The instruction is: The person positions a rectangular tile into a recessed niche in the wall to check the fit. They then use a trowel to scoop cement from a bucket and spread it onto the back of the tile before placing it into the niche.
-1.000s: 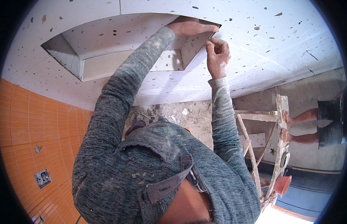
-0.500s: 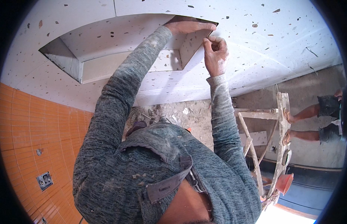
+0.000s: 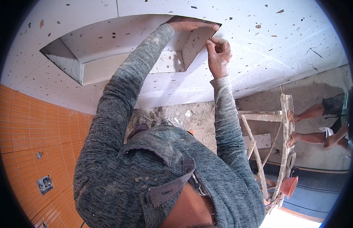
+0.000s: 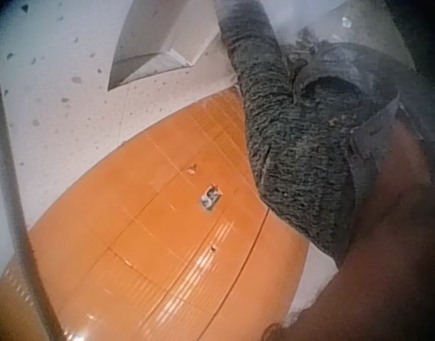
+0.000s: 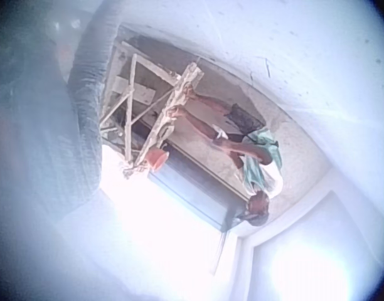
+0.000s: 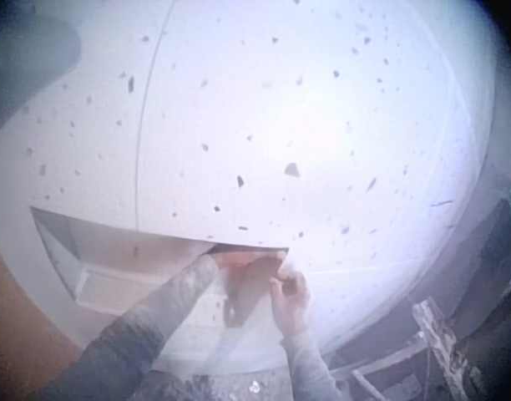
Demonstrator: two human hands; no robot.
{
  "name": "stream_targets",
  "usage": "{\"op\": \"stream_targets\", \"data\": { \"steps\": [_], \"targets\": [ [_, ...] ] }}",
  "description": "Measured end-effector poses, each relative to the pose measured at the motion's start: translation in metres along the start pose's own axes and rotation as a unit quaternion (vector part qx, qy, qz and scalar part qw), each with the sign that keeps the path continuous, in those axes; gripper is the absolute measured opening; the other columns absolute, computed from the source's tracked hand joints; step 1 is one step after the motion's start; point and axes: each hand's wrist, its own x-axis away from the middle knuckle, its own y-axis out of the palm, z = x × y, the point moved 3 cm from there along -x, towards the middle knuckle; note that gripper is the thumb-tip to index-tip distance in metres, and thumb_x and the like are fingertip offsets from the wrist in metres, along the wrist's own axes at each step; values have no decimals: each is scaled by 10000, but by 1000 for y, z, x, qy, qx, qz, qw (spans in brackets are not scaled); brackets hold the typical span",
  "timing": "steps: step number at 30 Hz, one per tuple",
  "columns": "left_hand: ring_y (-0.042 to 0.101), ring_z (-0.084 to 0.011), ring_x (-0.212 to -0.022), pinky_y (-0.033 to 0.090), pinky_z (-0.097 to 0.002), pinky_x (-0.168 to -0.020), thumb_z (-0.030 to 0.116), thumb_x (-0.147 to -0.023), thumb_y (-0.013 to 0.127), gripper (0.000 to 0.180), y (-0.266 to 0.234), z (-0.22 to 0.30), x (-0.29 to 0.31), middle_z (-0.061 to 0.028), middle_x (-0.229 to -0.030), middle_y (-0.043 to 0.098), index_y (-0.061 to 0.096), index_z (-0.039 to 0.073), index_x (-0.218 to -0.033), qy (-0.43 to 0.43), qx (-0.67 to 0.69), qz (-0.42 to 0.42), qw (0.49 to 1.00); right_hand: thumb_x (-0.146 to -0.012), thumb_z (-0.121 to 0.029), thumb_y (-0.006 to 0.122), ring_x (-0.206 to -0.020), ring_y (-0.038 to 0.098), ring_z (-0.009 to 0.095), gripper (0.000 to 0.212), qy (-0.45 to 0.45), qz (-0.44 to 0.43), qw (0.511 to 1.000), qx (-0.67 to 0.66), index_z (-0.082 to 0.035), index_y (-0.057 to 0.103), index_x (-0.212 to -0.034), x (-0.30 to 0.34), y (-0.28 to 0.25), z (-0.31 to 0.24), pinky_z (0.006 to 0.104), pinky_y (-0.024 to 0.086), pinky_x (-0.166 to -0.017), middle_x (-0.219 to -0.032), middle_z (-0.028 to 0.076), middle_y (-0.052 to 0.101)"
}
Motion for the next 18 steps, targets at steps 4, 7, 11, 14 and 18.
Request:
{"op": "stream_targets", "data": {
  "steps": [4,7,11,14,18],
  "targets": [
    [512,-231,-1344,419,-403,-1136,631,-886,690,681,-3,1,2,-114,-1399,599,654,121,-1336,-4,-1,4,1000,-902,-120,744,-796,694,165,178,2,4,1000,-13,-14,678,-1029,0,1,2,323,559,-749,-878,87,716],
    [514,-230,-1340,421,-402,-1133,630,-886,690,679,-5,2,2,-113,-1395,600,655,120,-1333,-5,-1,6,1000,-902,-124,743,-801,698,170,178,7,4,1000,-2,-14,680,-1028,0,0,2,325,563,-759,-879,88,718],
    [516,-229,-1335,424,-401,-1128,630,-886,691,677,-7,2,2,-113,-1390,602,656,119,-1330,-6,-4,10,1000,-931,-132,741,-850,666,125,201,21,-15,1000,-1,4,657,-1053,0,-1,0,285,547,-797,-927,73,717],
    [518,-229,-1331,426,-401,-1125,629,-886,691,675,-8,2,1,-113,-1387,604,657,118,-1327,-6,-7,13,1000,-935,-139,736,-847,667,127,203,25,-17,999,20,4,657,-1054,0,-3,-2,285,548,-798,-924,73,718],
    [521,-228,-1326,429,-400,-1121,629,-886,691,673,-9,1,1,-112,-1382,606,658,117,-1323,-6,-8,17,1000,-938,-157,733,-840,669,130,213,25,-13,1000,6,8,659,-1052,0,-3,-1,285,550,-797,-929,74,719]
  ]
}}
